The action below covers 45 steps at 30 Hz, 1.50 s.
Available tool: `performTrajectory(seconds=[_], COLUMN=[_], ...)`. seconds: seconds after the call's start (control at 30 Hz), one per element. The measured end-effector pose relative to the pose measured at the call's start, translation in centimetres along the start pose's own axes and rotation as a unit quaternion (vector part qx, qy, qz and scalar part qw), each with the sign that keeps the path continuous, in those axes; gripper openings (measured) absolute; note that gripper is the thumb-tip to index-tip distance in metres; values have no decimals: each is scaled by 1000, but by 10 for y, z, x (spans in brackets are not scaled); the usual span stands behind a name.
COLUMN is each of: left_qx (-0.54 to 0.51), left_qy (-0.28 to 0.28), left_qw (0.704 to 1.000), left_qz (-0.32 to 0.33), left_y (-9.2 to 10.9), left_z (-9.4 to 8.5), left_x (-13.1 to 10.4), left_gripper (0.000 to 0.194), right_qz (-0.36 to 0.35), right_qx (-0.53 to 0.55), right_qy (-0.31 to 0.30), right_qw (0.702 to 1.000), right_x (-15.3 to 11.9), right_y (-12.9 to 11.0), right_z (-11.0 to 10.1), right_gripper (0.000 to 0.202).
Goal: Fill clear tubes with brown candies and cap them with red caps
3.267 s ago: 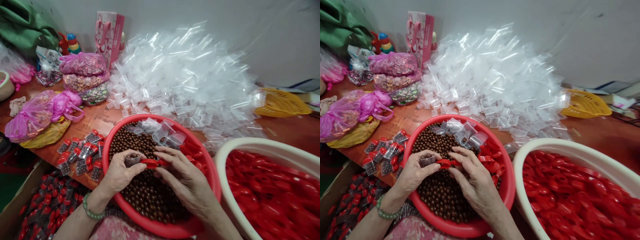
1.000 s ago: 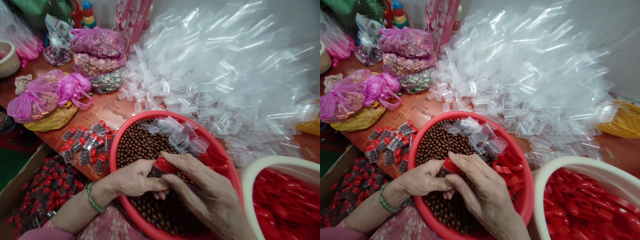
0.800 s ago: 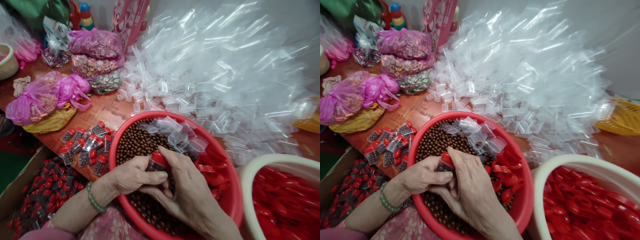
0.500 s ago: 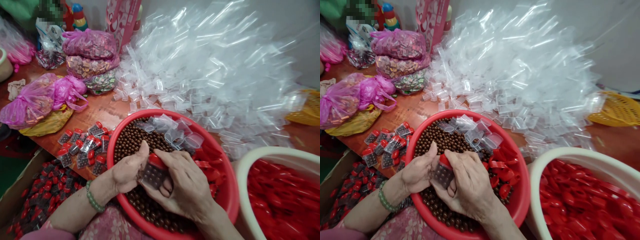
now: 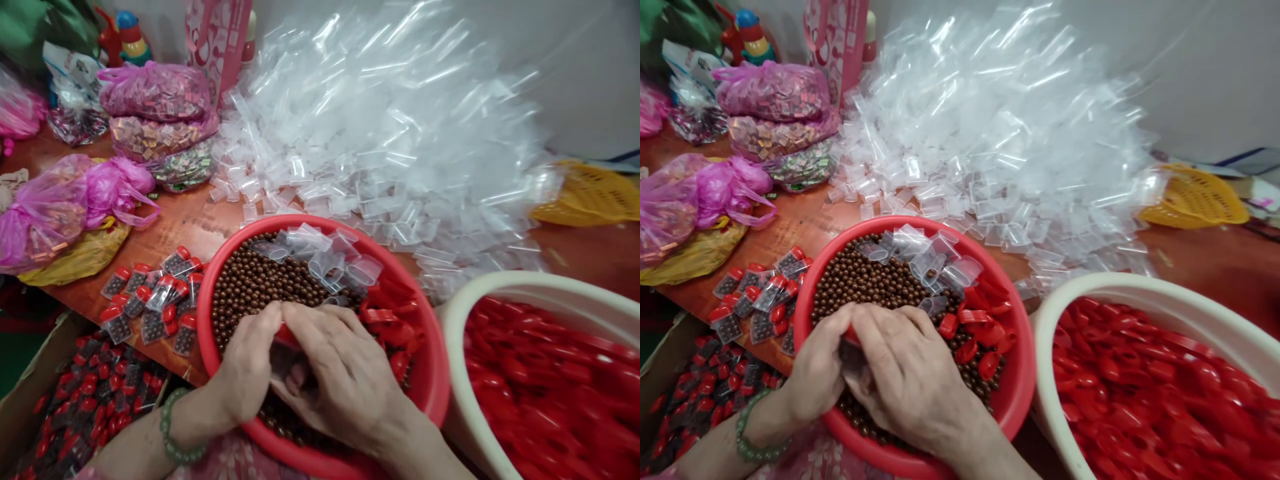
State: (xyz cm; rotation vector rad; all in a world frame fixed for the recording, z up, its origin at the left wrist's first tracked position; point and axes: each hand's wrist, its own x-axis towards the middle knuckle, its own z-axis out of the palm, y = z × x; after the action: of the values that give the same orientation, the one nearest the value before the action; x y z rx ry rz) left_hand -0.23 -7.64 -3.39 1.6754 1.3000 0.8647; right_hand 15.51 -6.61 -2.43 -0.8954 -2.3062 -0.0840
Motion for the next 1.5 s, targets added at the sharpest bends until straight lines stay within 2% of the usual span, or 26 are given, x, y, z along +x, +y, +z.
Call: performTrajectory(seconds=[0.07,0.1,0.13,0.17,0.2,0.23,0.3,0.37,0.43,0.53,0.67,0.77,0.9,1.0,1.1,1.27,1.4,1.5], left_qx=[-1,2,31,98,180,253,356,420,414,327,299,321,338,322,300,268,255,224], left_qy=[17,34,107,178,255,295,294,275,270,243,132,62,20,24,10,-63,-93,-67], left_qw=[1000,999,994,979,949,921,886,864,868,906,924,922,926,935,944,950,950,958], left_qz=[-8,-13,0,13,35,41,36,37,58,114,197,206,165,150,138,150,155,169], left_y=[-2,-6,-12,-20,-30,-41,-61,-72,-71,-51,-23,-17,-24,-30,-33,-35,-36,-37], left_z=[-22,-36,-49,-63,-77,-89,-108,-116,-111,-86,-51,-39,-34,-31,-30,-36,-39,-39], left_x=[-10,-13,-15,-16,-15,-14,-10,-7,-4,6,36,62,75,73,71,68,66,65], left_gripper=[36,44,48,42,37,35,36,37,37,29,18,16,14,25,24,18,16,16], right_qz=[19,40,66,93,119,139,157,157,157,157,116,87,68,58,39,33,71,153], right_qx=[12,13,8,-4,-21,-40,-65,-85,-107,-142,-195,-184,-140,-99,-38,58,105,118], right_qy=[-30,-42,-50,-55,-60,-64,-76,-86,-86,-88,-157,-201,-221,-230,-252,-292,-301,-296], right_qw=[999,998,997,994,991,987,982,980,978,973,961,958,963,966,966,954,945,935], right_x=[-2,-5,-9,-14,-19,-25,-33,-35,-31,-15,16,38,55,57,55,50,44,42], right_y=[-2,0,4,9,16,24,39,51,60,67,72,76,84,86,85,84,82,79], right_z=[-6,-9,-11,-13,-14,-15,-14,-13,-11,-7,5,21,40,47,46,36,31,34], right_gripper=[64,61,56,50,42,35,24,17,13,12,14,20,16,16,16,13,17,21])
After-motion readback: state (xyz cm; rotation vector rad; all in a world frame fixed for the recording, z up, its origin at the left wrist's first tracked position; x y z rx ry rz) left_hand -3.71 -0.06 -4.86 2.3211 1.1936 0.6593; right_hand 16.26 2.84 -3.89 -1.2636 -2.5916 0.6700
